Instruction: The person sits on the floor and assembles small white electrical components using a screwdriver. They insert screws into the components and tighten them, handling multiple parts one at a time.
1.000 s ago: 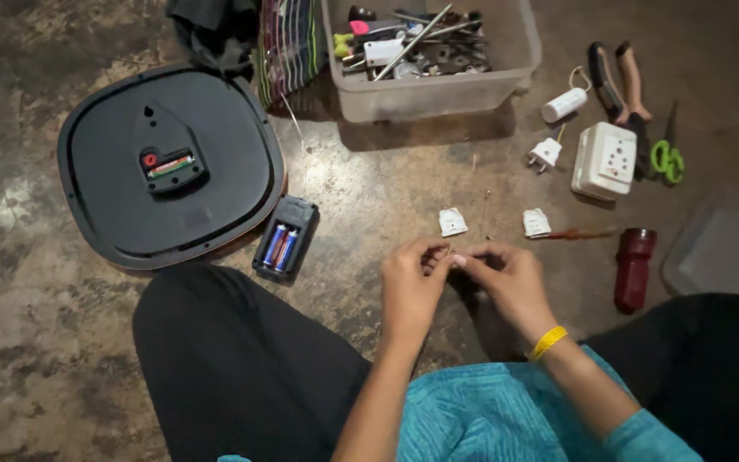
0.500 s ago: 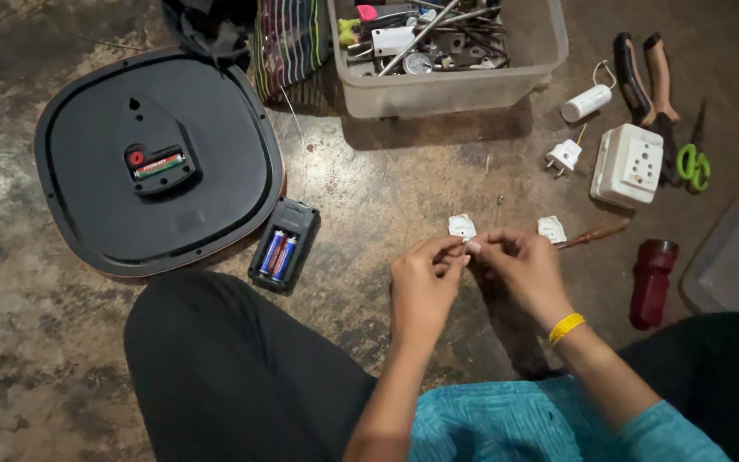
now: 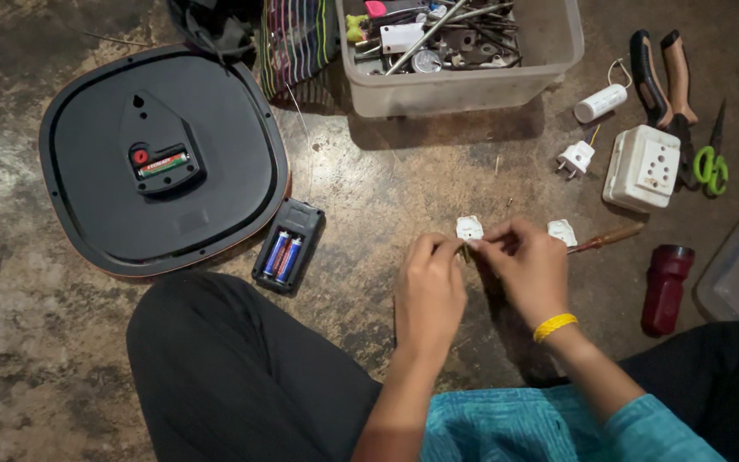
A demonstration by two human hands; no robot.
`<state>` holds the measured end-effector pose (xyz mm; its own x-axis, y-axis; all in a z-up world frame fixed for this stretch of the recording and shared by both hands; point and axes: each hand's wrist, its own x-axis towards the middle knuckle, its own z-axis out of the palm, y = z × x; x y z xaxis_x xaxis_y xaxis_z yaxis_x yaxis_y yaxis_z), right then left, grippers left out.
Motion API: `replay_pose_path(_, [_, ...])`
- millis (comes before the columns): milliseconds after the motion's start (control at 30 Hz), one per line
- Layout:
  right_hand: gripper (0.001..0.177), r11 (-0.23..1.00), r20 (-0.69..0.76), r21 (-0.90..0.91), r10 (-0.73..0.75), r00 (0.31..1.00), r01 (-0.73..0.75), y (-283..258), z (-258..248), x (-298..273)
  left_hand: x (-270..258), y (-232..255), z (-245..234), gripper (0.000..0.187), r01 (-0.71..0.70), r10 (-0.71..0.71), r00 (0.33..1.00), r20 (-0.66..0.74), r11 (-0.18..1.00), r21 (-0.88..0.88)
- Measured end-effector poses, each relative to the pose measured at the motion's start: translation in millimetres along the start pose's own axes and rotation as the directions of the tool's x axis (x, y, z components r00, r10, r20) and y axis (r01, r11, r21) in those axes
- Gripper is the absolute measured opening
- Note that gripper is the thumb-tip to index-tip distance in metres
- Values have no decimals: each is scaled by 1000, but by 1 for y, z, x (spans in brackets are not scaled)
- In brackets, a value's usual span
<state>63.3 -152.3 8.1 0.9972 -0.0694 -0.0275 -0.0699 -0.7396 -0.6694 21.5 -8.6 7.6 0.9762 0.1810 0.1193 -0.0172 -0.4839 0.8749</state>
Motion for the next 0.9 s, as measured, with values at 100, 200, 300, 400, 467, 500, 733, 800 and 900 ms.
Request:
replay_pose_path(100, [22,995,-30,88,39,999,-37,4,-6,1,-2,1,0,23,-89,92,996,-24,991,103])
replay_pose_path(200, [22,991,-37,103,88,995,-84,10,-14,-1,-5,1,0,27,-145,149,989,-10,973,179])
replay_pose_path(300, [22,995,-52,79,60,997,-56,18,-23,-3,-7,1,0,28,-205,207,978,14,954,221])
replay_pose_path(400, [20,999,-68,47,-5,998,8,26,-29,-9,-8,0,1,32,-291,288,956,54,913,286])
replay_pose_path(467, [20,999,-68,34,-8,998,11,30,-31,-13,-10,-2,2,34,-329,318,944,89,888,320])
replay_pose_path(500, [19,999,-64,34,10,998,-7,32,-32,-15,-10,-3,3,35,-338,321,941,107,882,328])
replay_pose_path(733, [20,1000,-39,-9,-28,999,28,34,-40,-23,-11,-12,16,30,-268,255,963,84,910,316])
replay_pose_path(800, [19,997,-23,-27,-72,997,71,28,-37,-26,-5,-13,18,29,-204,202,979,40,928,310])
replay_pose_path(900, [22,998,-22,-39,-58,998,57,17,-24,-26,2,-14,15,32,-127,127,992,17,965,228])
